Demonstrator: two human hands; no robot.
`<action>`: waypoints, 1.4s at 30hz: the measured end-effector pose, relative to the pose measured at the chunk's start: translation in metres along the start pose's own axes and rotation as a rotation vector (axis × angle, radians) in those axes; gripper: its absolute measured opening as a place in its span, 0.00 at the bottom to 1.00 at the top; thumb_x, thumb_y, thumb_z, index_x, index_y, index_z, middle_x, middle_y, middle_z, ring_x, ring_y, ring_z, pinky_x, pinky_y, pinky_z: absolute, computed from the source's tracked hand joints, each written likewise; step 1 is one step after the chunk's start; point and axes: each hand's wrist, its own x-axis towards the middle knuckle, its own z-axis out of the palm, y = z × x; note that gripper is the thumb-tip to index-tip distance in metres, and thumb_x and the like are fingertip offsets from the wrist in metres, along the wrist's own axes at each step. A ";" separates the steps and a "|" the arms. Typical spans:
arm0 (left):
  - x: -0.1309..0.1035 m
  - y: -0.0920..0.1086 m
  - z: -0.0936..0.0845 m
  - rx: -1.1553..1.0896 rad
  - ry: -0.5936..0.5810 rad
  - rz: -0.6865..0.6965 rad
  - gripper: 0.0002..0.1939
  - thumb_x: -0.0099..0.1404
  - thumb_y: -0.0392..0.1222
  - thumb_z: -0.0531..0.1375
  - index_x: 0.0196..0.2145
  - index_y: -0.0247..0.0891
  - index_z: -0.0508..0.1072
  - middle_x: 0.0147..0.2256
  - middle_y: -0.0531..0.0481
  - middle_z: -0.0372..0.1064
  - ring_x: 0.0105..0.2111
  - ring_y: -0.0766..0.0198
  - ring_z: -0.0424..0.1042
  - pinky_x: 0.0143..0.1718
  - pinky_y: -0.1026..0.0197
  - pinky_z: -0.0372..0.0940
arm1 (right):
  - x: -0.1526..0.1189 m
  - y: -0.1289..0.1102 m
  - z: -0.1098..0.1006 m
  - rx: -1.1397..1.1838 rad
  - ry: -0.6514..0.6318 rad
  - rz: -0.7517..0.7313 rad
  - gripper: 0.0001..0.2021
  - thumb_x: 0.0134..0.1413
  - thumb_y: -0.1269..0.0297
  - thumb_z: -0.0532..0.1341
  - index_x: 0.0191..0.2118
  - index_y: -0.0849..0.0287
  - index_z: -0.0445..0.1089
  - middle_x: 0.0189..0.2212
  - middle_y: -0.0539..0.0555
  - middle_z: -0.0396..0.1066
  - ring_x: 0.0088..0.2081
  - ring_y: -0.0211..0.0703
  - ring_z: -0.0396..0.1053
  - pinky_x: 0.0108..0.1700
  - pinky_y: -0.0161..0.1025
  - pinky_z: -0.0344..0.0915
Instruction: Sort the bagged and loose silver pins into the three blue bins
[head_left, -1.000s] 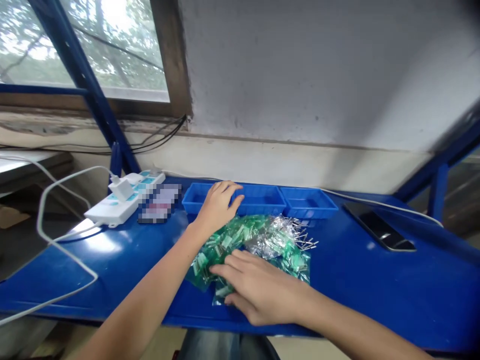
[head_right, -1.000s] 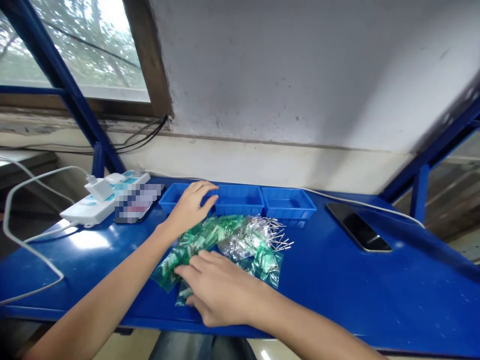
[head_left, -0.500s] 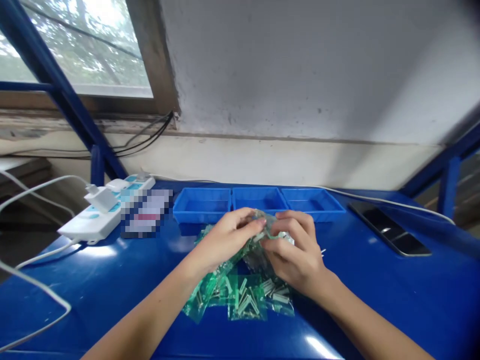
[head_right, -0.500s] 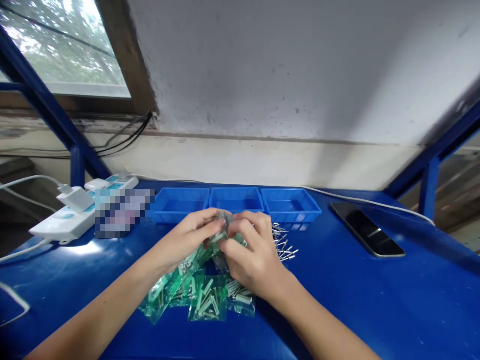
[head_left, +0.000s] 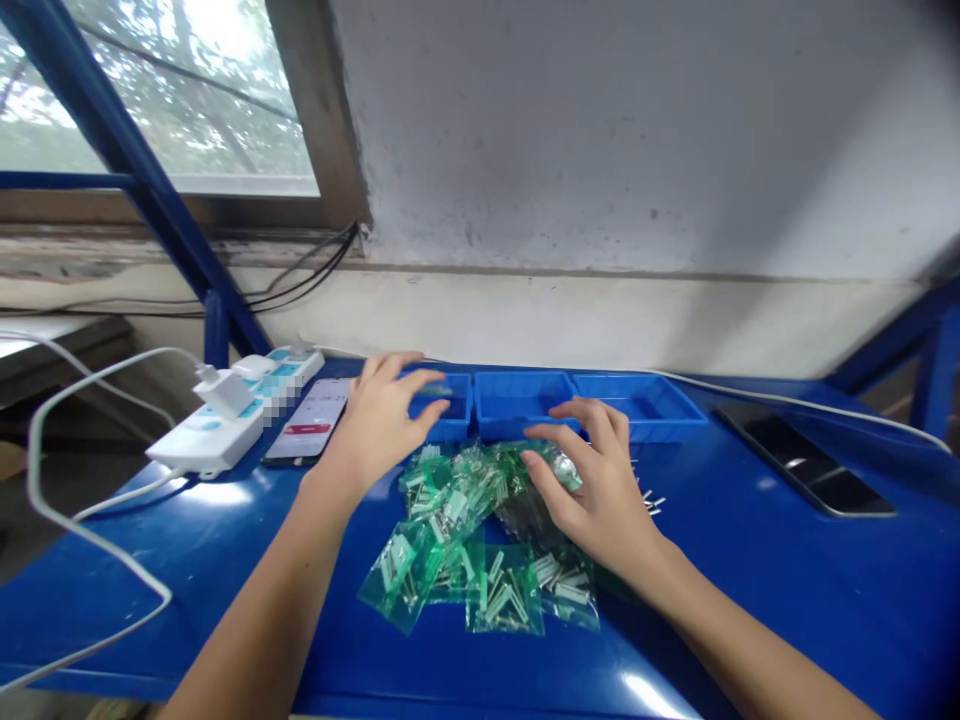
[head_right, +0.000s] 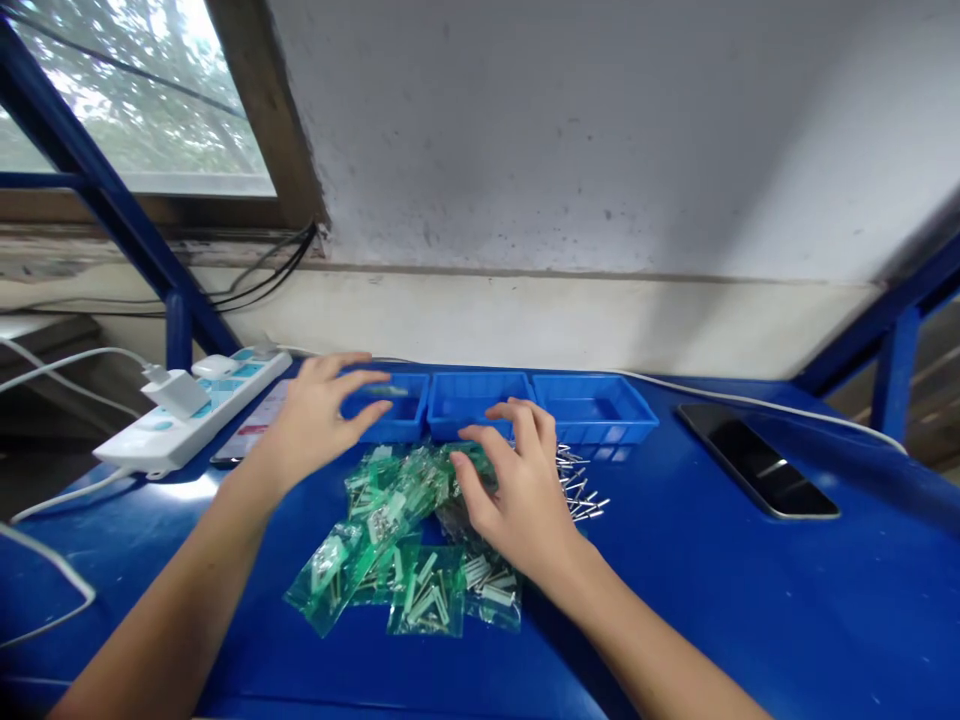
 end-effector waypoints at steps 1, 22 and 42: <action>-0.002 0.001 0.004 -0.022 -0.091 -0.010 0.07 0.62 0.39 0.57 0.39 0.41 0.73 0.40 0.48 0.71 0.43 0.56 0.69 0.45 0.50 0.64 | 0.000 0.000 0.001 0.004 -0.008 0.005 0.08 0.55 0.64 0.58 0.40 0.56 0.70 0.42 0.57 0.62 0.50 0.52 0.57 0.53 0.54 0.56; -0.007 0.036 0.001 -0.302 -0.197 0.136 0.04 0.66 0.34 0.54 0.34 0.39 0.67 0.35 0.52 0.64 0.34 0.66 0.66 0.36 0.62 0.62 | 0.002 -0.007 0.001 0.543 -0.297 0.424 0.17 0.61 0.52 0.50 0.39 0.57 0.69 0.28 0.52 0.70 0.33 0.43 0.66 0.39 0.43 0.62; -0.011 0.059 0.013 -0.797 -0.224 -0.296 0.09 0.65 0.45 0.55 0.36 0.39 0.72 0.28 0.51 0.70 0.26 0.66 0.68 0.26 0.62 0.63 | -0.006 -0.010 0.000 0.264 0.115 -0.068 0.15 0.52 0.77 0.56 0.44 0.53 0.69 0.50 0.57 0.62 0.52 0.48 0.61 0.49 0.51 0.64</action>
